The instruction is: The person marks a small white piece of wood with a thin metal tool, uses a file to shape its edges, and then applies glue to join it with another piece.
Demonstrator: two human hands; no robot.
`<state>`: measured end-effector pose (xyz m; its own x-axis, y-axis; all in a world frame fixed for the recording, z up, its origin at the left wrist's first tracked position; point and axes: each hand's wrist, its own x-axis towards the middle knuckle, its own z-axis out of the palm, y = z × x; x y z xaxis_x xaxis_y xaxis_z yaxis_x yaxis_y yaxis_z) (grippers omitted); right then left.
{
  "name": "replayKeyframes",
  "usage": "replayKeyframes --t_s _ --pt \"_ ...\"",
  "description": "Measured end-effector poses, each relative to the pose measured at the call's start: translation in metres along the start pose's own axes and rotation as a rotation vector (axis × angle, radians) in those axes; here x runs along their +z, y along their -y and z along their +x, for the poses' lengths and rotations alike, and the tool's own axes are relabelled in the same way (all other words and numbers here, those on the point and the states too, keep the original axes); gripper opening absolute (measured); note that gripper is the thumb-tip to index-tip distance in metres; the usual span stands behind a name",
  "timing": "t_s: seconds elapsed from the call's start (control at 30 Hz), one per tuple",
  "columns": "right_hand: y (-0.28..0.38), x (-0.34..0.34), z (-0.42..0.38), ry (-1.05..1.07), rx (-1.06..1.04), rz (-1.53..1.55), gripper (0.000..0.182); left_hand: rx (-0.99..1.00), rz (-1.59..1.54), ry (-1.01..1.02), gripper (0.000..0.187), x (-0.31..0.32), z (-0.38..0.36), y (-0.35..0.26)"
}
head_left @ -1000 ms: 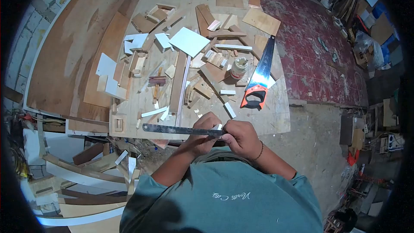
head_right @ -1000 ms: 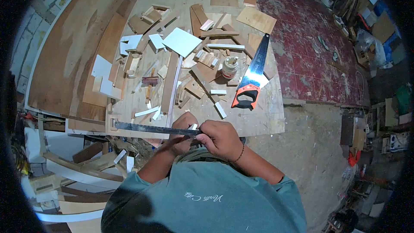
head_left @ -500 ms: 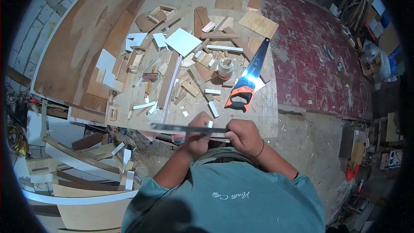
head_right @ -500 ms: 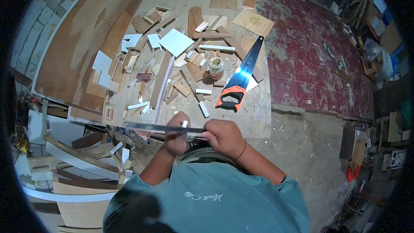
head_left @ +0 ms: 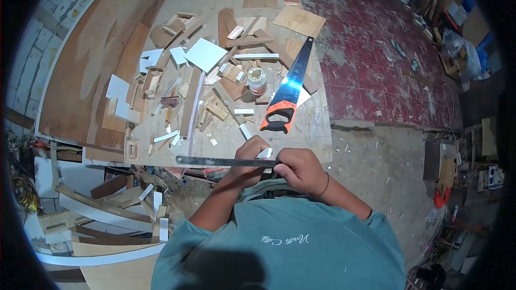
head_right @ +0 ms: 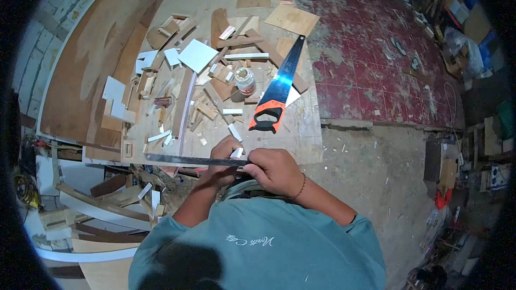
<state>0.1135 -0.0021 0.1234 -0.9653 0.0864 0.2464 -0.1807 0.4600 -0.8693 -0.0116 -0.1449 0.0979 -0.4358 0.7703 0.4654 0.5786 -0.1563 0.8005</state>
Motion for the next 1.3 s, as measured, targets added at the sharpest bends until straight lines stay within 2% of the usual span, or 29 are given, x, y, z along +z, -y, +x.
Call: replayKeyframes --t_s 0.23,0.3,0.33,0.37,0.43,0.47,0.53,0.57,0.63,0.67,0.77,0.9,1.1,1.2,1.27,1.3 --pt "-0.005 -0.006 -0.006 -0.041 -0.007 -0.045 0.020 0.006 -0.031 0.064 0.024 0.017 0.001 -0.010" --pt "-0.022 -0.004 -0.012 -0.159 0.071 -0.058 0.022 -0.007 -0.144 -0.058 0.034 0.016 -0.003 -0.013" --pt "-0.041 -0.005 -0.015 -0.208 0.193 -0.085 0.024 0.031 -0.119 -0.063 0.043 0.009 -0.001 -0.020" --pt "-0.066 -0.008 -0.020 -0.257 0.312 -0.112 0.026 0.051 -0.144 -0.118 0.047 0.003 -0.002 -0.023" --pt "-0.109 -0.013 -0.041 -0.350 0.454 0.086 0.032 0.039 -0.094 -0.210 0.048 -0.012 0.002 -0.026" --pt "-0.113 -0.017 -0.045 -0.333 0.438 0.087 0.032 0.040 -0.080 -0.229 0.048 -0.016 0.003 -0.024" --pt "-0.117 -0.016 -0.051 -0.403 0.478 0.173 0.036 -0.192 -0.349 -0.255 0.046 -0.021 0.000 -0.018" --pt "-0.121 -0.013 -0.051 -0.398 0.480 0.177 0.036 -0.196 -0.346 -0.258 0.046 -0.021 -0.004 -0.014" --pt "-0.127 -0.010 -0.046 -0.333 0.477 0.186 0.036 -0.371 -0.483 -0.272 0.043 -0.018 -0.006 -0.004" --pt "-0.131 -0.007 -0.044 -0.336 0.475 0.182 0.036 -0.406 -0.453 -0.295 0.043 -0.015 -0.007 0.000" --pt "-0.134 0.005 -0.040 -0.268 0.503 0.205 0.036 -0.476 -0.388 -0.328 0.044 -0.017 -0.012 0.004" --pt "-0.138 0.016 -0.042 -0.213 0.565 0.220 0.035 -0.477 -0.355 -0.406 0.044 -0.029 -0.021 0.016" --pt "-0.165 0.025 -0.041 -0.094 0.737 0.471 0.032 -0.478 -0.304 -0.522 0.042 -0.049 -0.028 0.029" --pt "-0.169 0.024 -0.037 -0.036 0.849 0.596 0.023 -0.572 -0.321 -0.638 0.037 -0.051 -0.023 0.020" --pt "-0.176 0.025 -0.037 -0.139 0.963 1.011 0.019 -0.631 -0.273 -0.697 0.036 -0.051 -0.021 0.017" --pt "-0.178 0.027 -0.036 -0.135 0.963 1.003 0.019 -0.637 -0.252 -0.695 0.035 -0.051 -0.022 0.019"
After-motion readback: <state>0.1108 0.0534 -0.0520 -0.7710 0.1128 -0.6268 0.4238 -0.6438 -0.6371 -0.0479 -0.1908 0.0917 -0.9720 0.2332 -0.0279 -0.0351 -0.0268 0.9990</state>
